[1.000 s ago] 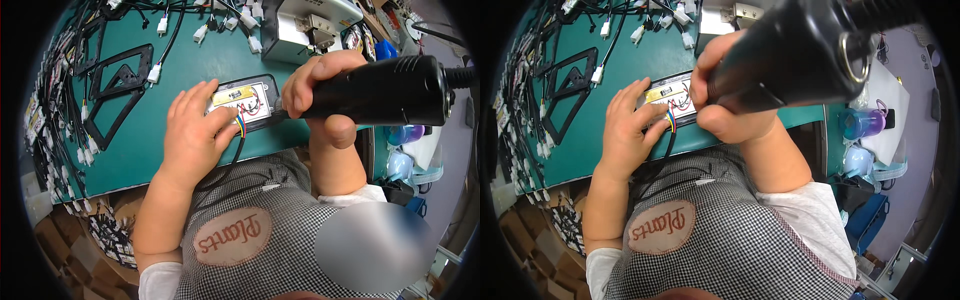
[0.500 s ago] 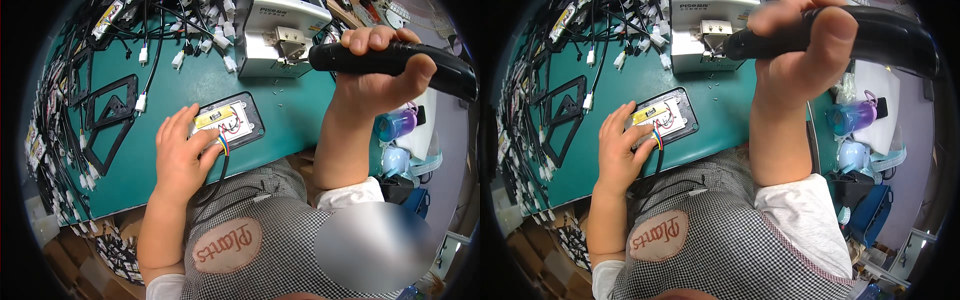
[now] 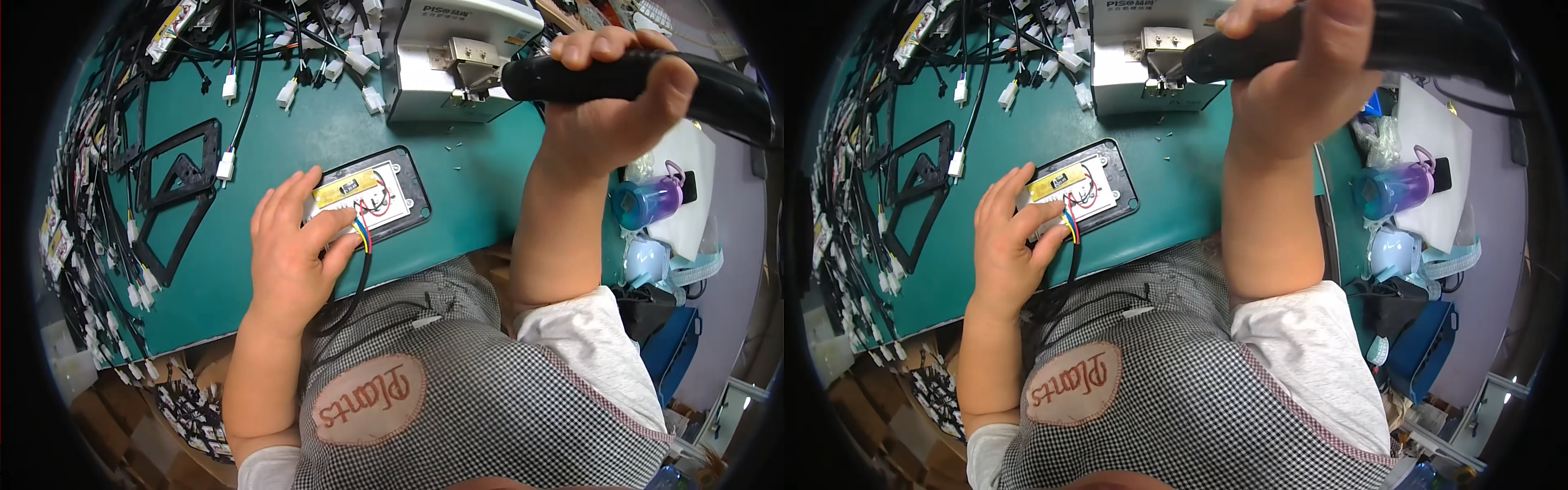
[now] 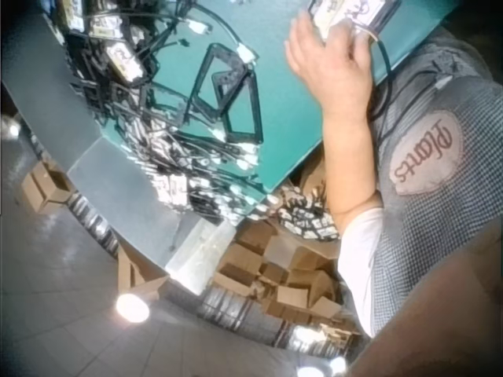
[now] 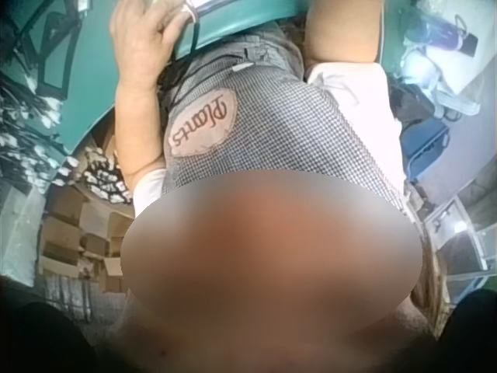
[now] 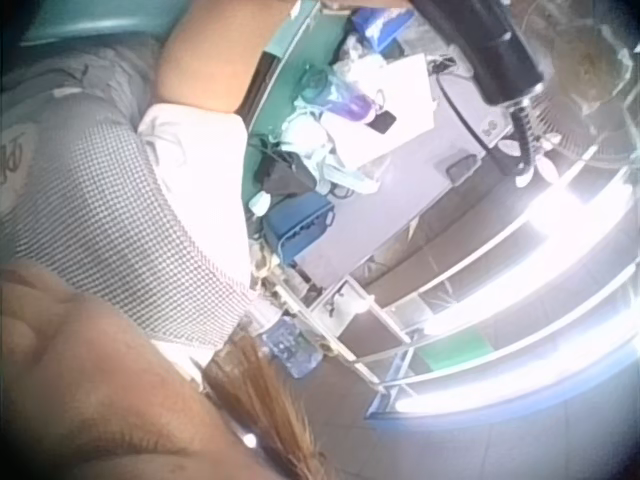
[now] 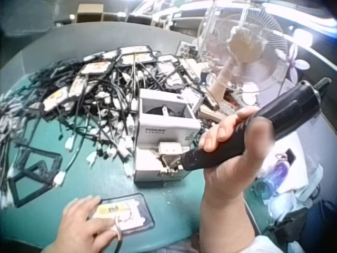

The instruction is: The person uses a handheld electric screwdriver to fasten screws into small electronic modules placed in black plastic frames on a green workbench. They repeatedly pick up a module, secure it with screws, and place the finished unit aside, continuing the process for multiple items.

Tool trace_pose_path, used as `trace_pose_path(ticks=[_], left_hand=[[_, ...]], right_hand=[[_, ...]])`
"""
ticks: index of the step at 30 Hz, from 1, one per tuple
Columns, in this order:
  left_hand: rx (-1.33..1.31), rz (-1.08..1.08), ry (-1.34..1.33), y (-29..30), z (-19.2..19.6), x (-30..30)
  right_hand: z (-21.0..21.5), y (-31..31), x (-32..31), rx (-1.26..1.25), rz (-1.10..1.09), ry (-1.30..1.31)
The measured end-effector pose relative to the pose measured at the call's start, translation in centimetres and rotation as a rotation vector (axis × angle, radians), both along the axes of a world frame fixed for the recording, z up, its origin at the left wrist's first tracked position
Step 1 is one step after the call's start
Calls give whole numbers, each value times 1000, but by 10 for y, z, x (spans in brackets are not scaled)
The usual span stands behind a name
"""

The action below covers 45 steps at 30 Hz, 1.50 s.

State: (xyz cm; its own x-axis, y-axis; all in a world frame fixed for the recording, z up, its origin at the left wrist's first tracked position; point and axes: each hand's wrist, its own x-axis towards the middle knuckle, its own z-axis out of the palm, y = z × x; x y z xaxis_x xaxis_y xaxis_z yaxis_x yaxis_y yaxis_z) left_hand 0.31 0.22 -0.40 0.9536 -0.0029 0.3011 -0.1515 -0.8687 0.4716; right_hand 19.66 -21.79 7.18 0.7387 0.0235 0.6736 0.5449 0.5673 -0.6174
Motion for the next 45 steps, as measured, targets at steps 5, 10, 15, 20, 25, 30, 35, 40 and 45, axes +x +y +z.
trace_pose_path(ticks=[5,10,15,20,25,30,35,40,45], left_hand=[[-19,0,-10,1,-2,1],[-9,-6,-13,0,0,1],[-13,5,4,-1,-1,0],[-8,4,-3,0,-2,0],[-13,-47,15,7,-1,-2],[-58,-60,118,24,5,-10],[-131,24,99,22,3,-14],[-181,29,11,26,-6,-16],[-223,34,-2,27,-8,-17]], right_hand=[[0,5,-1,-60,62,38],[2,1,-11,-48,21,19],[8,8,-8,-4,-92,40],[18,27,-19,-61,-93,96],[9,23,-26,-130,265,90],[-12,41,-62,-111,542,40],[-29,79,-88,-36,724,3],[-31,105,-112,-178,560,100],[-41,115,-112,-294,475,79]])
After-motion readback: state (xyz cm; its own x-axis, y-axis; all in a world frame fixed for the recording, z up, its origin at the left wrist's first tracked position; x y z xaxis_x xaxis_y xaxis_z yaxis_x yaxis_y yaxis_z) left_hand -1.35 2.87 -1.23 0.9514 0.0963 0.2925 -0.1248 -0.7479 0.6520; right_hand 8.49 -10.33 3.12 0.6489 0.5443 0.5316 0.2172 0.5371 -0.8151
